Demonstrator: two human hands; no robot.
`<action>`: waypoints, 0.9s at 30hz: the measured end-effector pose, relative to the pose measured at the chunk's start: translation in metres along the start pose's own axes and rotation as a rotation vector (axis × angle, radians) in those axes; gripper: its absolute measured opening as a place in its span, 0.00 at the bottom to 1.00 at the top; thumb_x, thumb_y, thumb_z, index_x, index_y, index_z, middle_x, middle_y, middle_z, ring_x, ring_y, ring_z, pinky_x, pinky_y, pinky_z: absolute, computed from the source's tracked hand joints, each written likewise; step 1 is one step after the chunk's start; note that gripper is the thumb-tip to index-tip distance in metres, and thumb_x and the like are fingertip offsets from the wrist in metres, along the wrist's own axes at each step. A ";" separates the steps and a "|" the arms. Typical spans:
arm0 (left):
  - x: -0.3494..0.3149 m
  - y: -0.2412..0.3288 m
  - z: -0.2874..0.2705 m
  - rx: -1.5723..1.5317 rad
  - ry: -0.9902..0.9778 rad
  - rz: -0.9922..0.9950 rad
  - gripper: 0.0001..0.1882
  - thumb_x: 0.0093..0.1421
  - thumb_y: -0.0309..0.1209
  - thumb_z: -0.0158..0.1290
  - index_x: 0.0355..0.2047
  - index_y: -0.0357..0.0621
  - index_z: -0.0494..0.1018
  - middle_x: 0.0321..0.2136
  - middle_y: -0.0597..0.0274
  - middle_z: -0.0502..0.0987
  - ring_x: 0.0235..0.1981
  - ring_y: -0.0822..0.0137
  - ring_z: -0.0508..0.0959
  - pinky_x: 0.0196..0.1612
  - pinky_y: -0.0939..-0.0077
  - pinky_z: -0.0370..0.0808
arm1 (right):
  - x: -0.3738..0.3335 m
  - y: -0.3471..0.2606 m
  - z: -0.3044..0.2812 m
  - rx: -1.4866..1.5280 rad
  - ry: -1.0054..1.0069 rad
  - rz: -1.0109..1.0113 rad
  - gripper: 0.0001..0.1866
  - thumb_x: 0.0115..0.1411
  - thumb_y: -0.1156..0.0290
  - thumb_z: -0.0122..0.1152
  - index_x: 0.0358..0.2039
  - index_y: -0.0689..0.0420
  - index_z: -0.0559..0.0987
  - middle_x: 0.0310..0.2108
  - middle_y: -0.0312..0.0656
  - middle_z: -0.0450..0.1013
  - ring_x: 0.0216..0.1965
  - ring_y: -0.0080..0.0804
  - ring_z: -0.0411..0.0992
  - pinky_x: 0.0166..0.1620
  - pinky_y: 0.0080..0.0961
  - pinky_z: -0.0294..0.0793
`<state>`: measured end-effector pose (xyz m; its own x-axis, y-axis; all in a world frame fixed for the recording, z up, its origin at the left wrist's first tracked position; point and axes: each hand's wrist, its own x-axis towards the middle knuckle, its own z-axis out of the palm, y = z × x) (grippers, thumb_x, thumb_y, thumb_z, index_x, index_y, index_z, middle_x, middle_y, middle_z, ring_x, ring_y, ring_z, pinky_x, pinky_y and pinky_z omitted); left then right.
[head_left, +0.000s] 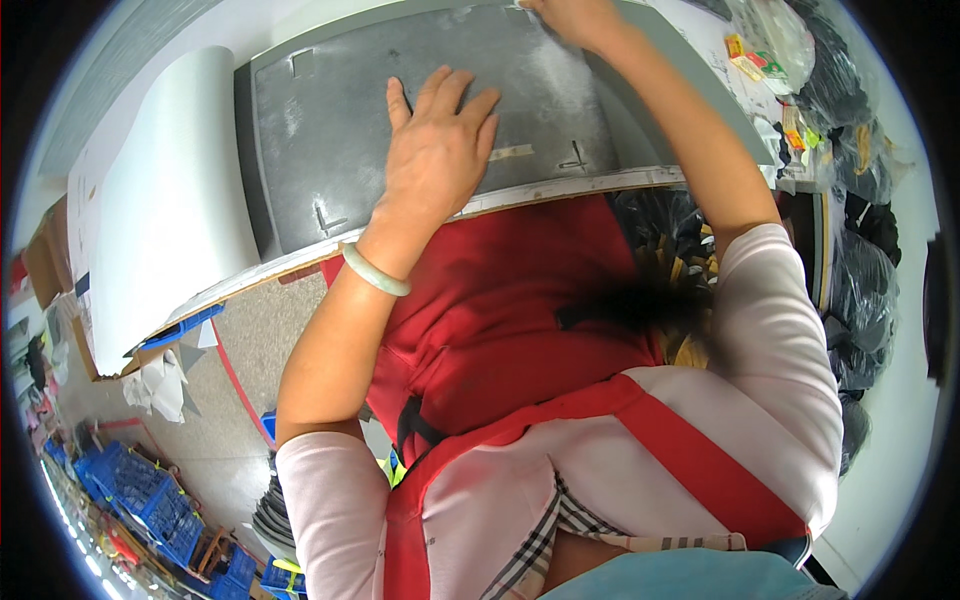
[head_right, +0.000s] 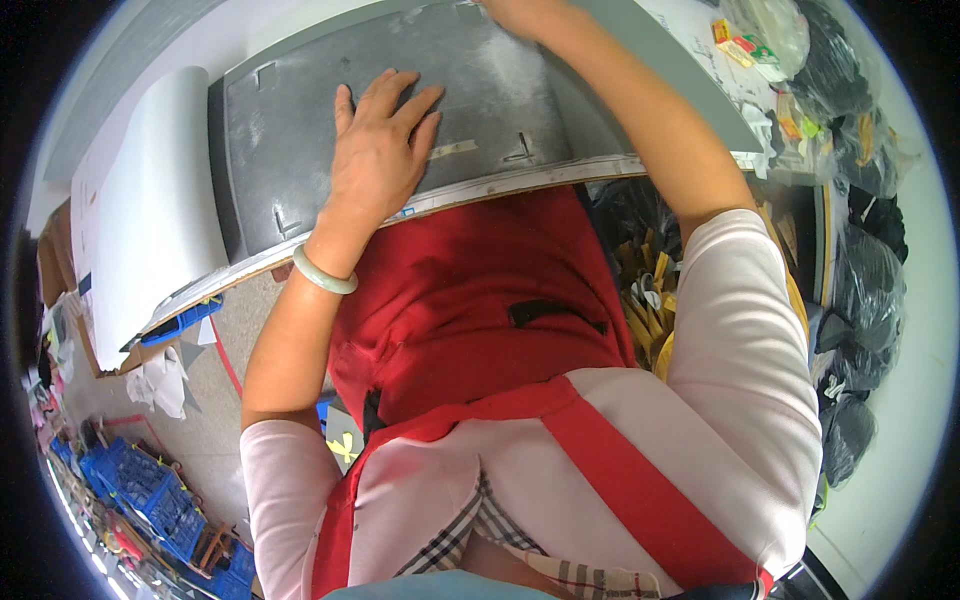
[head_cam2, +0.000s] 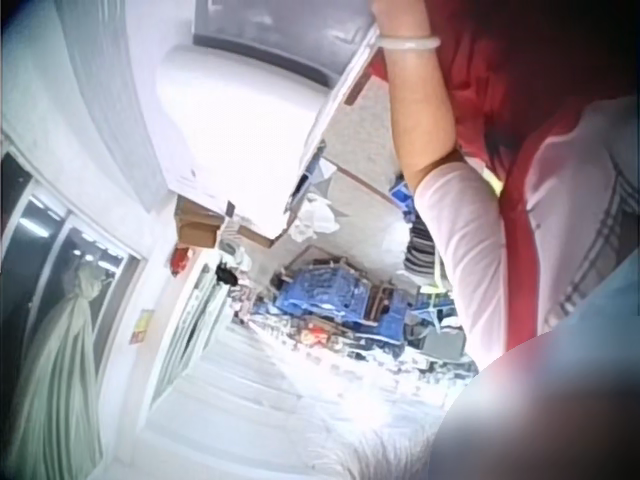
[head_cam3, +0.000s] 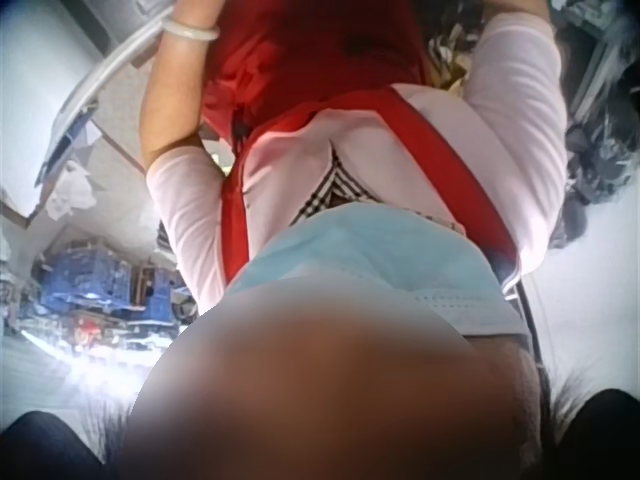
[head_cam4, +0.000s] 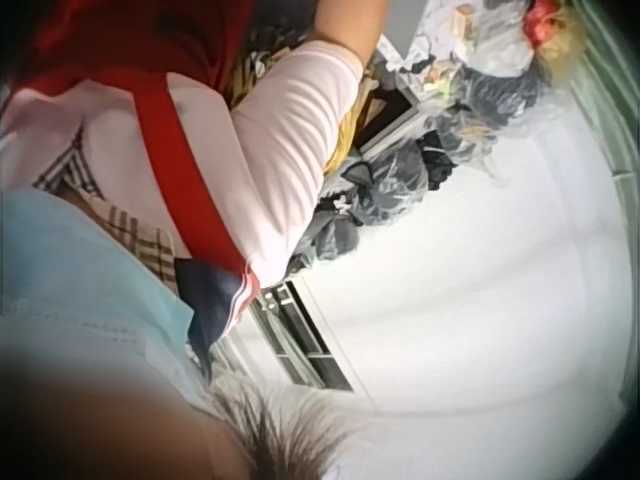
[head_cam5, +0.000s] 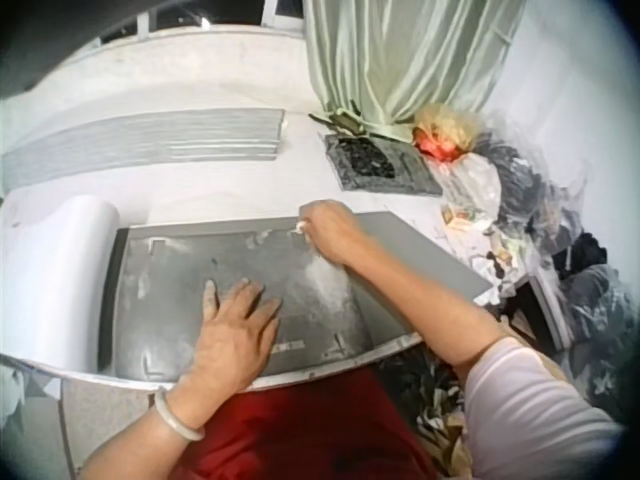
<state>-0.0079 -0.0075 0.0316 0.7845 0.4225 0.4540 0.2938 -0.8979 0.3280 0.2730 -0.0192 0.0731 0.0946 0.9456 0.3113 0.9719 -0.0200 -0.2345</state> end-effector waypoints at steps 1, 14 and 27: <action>-0.001 0.000 0.000 -0.003 -0.009 -0.004 0.16 0.67 0.36 0.56 0.54 0.53 0.79 0.57 0.60 0.75 0.64 0.54 0.70 0.68 0.34 0.57 | 0.003 -0.001 -0.001 -0.151 -0.083 0.085 0.12 0.60 0.67 0.62 0.34 0.65 0.79 0.30 0.56 0.77 0.36 0.61 0.75 0.42 0.48 0.74; -0.007 -0.004 0.002 0.011 0.020 -0.028 0.16 0.67 0.36 0.56 0.54 0.54 0.79 0.56 0.60 0.75 0.63 0.54 0.71 0.67 0.32 0.58 | 0.020 0.000 0.005 0.414 -0.245 0.484 0.05 0.59 0.73 0.60 0.34 0.61 0.79 0.22 0.40 0.76 0.19 0.28 0.74 0.23 0.28 0.74; -0.004 -0.001 0.012 0.057 0.036 0.019 0.18 0.67 0.38 0.55 0.56 0.52 0.77 0.59 0.59 0.72 0.66 0.56 0.67 0.65 0.27 0.58 | 0.103 -0.152 0.076 0.312 -0.042 -0.191 0.11 0.62 0.67 0.62 0.32 0.64 0.82 0.29 0.56 0.78 0.31 0.55 0.76 0.38 0.43 0.75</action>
<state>-0.0049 -0.0096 0.0194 0.7705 0.4081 0.4897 0.3101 -0.9111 0.2715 0.1190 0.1061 0.0713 -0.0972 0.9354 0.3401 0.8580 0.2519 -0.4477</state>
